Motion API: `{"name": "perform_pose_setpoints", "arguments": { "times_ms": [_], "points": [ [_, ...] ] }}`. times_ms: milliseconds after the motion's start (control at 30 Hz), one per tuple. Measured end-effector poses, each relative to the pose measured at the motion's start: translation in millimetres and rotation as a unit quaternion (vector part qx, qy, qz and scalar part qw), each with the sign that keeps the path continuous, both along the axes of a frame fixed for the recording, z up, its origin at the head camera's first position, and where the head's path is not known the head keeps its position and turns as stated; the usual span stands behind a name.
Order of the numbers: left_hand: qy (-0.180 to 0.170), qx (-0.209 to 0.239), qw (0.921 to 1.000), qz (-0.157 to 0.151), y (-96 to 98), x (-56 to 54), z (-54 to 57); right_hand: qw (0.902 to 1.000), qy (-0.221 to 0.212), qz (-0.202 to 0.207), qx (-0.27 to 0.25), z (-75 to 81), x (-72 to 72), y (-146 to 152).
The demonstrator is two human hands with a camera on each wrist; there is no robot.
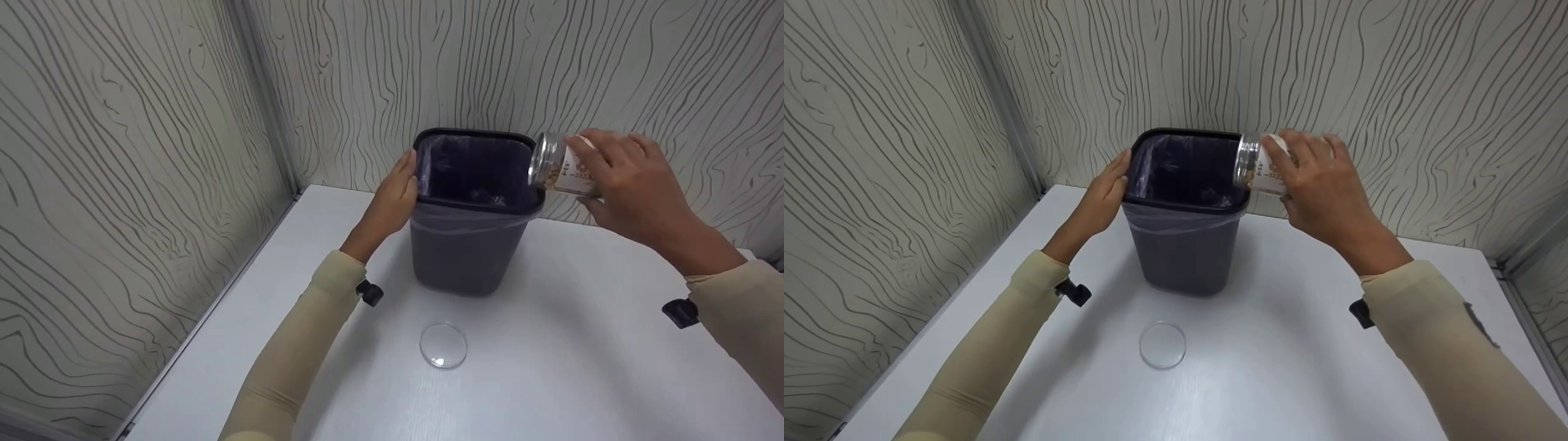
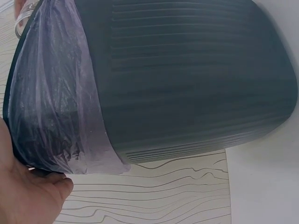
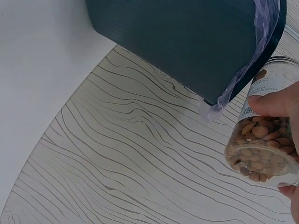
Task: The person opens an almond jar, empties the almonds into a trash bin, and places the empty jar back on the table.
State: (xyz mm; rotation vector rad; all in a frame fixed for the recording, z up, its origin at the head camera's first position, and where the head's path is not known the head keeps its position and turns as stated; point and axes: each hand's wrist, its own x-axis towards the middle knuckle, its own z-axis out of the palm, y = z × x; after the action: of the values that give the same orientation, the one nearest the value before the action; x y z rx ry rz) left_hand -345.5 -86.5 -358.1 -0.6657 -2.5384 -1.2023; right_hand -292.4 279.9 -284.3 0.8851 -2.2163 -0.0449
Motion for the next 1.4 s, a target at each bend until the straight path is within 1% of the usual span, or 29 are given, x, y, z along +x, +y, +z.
{"name": "perform_pose_setpoints", "arguments": {
  "times_ms": [367, 633, 833, 1067, 1400],
  "points": [
    [-0.003, 0.003, 1.0, 0.004, -0.8, -1.1, 0.4, 0.9999, -0.001, -0.008, 0.012, 3.9, -3.3, -4],
    [0.002, -0.001, 1.0, 0.002, -1.2, -1.7, 1.1, 0.9999, 0.005, 0.002, 0.014, 6.1, -6.3, -6],
    [0.005, -0.003, 1.0, 0.007, -1.6, -0.9, 1.3, 0.9995, 0.013, 0.002, 0.028, 7.6, -8.6, -8],
    [0.0, -0.002, 1.0, 0.006, 0.6, -0.2, 1.8, 0.9995, 0.012, 0.002, 0.03, 8.4, -7.8, -7],
    [0.006, 0.002, 1.0, 0.004, 0.6, 0.1, 2.1, 0.9993, 0.012, 0.006, 0.036, 10.9, -7.9, -8]
  ]
}}
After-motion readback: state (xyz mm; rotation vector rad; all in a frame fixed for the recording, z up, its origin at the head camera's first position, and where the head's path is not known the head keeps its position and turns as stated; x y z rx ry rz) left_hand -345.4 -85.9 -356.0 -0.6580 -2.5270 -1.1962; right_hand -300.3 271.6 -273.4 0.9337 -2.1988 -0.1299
